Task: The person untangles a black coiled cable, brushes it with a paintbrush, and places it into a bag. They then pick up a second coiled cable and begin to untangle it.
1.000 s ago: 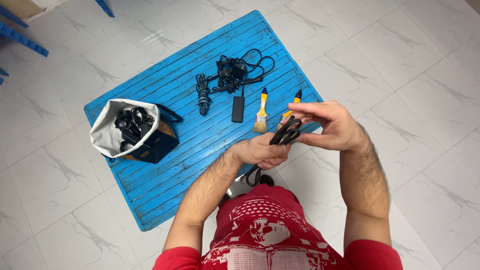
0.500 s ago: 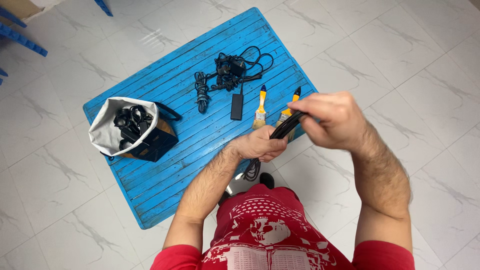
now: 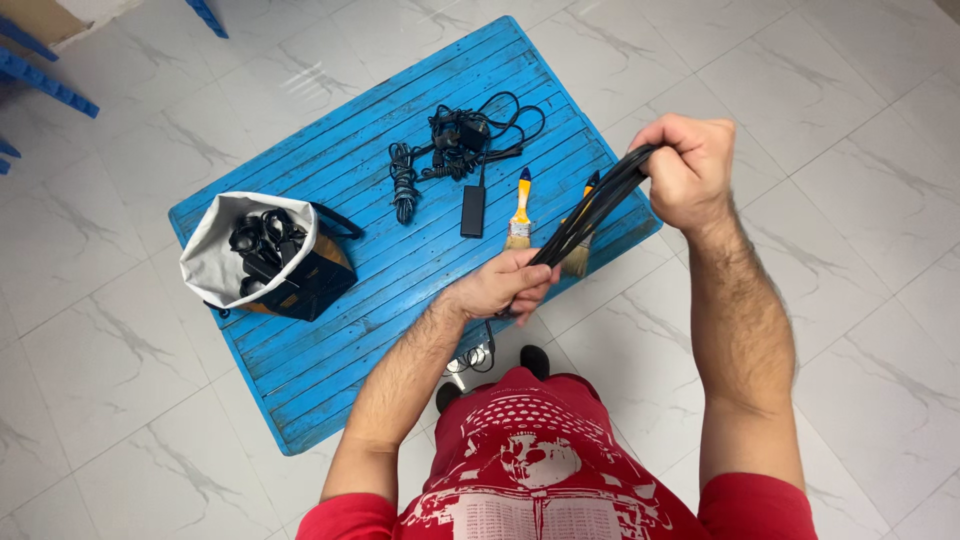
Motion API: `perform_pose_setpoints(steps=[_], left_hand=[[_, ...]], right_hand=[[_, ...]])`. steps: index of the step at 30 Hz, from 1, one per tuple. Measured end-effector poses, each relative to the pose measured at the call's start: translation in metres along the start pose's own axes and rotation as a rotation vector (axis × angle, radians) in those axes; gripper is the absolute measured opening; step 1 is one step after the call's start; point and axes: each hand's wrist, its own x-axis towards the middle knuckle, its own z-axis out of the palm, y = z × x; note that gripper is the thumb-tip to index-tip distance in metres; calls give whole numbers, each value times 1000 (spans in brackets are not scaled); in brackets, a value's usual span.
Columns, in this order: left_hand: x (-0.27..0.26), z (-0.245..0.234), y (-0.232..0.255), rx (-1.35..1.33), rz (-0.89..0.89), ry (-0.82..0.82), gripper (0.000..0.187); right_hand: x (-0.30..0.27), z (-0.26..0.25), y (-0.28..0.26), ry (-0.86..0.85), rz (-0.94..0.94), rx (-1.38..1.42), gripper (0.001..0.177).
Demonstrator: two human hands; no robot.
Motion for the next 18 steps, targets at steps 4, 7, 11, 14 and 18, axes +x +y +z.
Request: perform_pose_setpoints(steps=[4, 7, 11, 14, 18], left_hand=[[3, 4, -16, -134, 2, 103, 30], [10, 3, -20, 71, -9, 153, 38], [8, 6, -20, 346, -30, 151, 48], [1, 11, -19, 585, -21, 244, 48], [-6, 22, -12, 820, 81, 340, 48]], right_hand=[[2, 8, 2, 47, -12, 28, 24], [1, 11, -3, 57, -11, 31, 24], [-2, 8, -12, 17, -50, -105, 22], [-3, 3, -12, -8, -33, -100, 22], [1, 1, -11, -27, 63, -32, 25]])
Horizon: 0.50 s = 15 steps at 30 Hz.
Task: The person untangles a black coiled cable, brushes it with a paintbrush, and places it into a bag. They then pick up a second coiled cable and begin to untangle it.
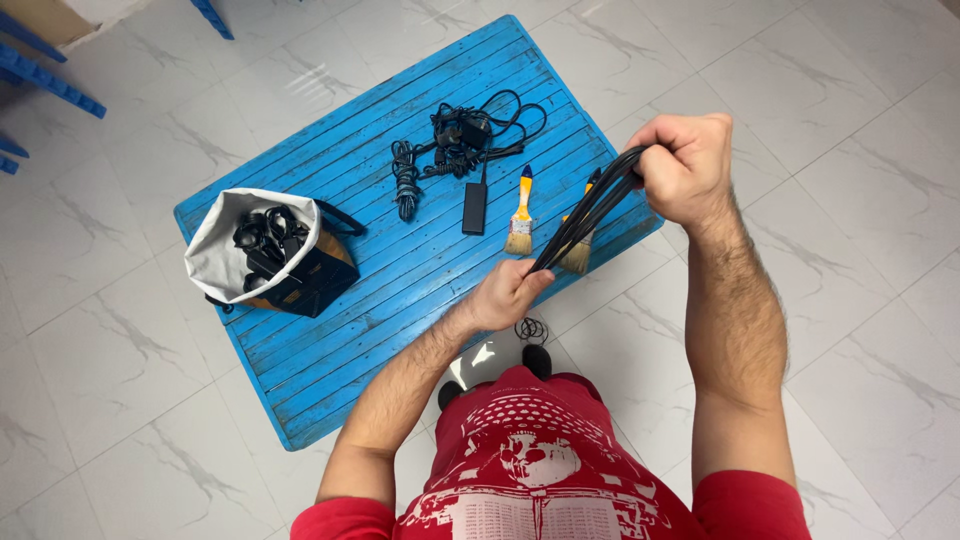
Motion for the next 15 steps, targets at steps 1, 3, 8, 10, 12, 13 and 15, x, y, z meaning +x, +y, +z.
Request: perform_pose_setpoints(steps=[1, 3, 8, 10, 12, 13, 15], left_hand=[[-1, -1, 4, 57, 56, 38, 50], [-5, -6, 14, 127, 29, 32, 49], [-14, -39, 35, 295, -137, -4, 49], [-16, -48, 42, 330, -138, -38, 50], [-21, -49, 46, 323, -204, -105, 51], [-23, -48, 47, 319, -235, -139, 52], [-25, -42, 47, 331, -205, -180, 56]], right_hand=[[0, -2, -3, -5, 17, 29, 25], [1, -5, -14, -26, 39, 0, 25], [-15, -13, -60, -113, -488, -624, 30], [-19, 0, -68, -73, -655, -817, 29], [-25, 12, -65, -31, -818, -1015, 31], [-28, 14, -60, -9, -899, -1115, 32], [-27, 13, -47, -88, -939, -1149, 41]])
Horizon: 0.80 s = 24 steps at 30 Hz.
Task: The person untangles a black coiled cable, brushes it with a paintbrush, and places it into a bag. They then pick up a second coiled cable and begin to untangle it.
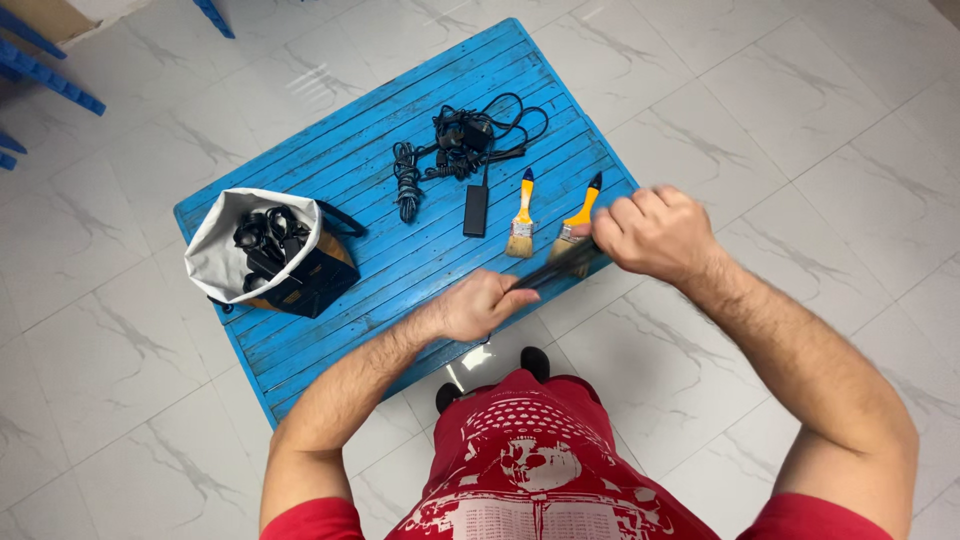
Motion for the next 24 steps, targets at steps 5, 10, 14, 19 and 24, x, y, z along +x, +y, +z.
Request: perform_pose_setpoints(steps=[5, 10, 14, 19, 24], left_hand=[[0, 13, -12, -191, 65, -43, 52], [25, 21, -15, -652, 397, -18, 51], [43, 16, -2, -1419, 574, 54, 48], [33, -38, -11, -1657, 564, 315, 51], [23, -58, -38, -1178, 416, 546, 48]], right_hand=[[-15, 17, 9, 64, -43, -2, 66], [-19, 34, 14, 54, 320, 116, 36], [-38, 71, -44, 78, 615, 1256, 62], [-84, 129, -150, -625, 612, 2484, 73], [-135, 122, -135, -607, 832, 2182, 26]])
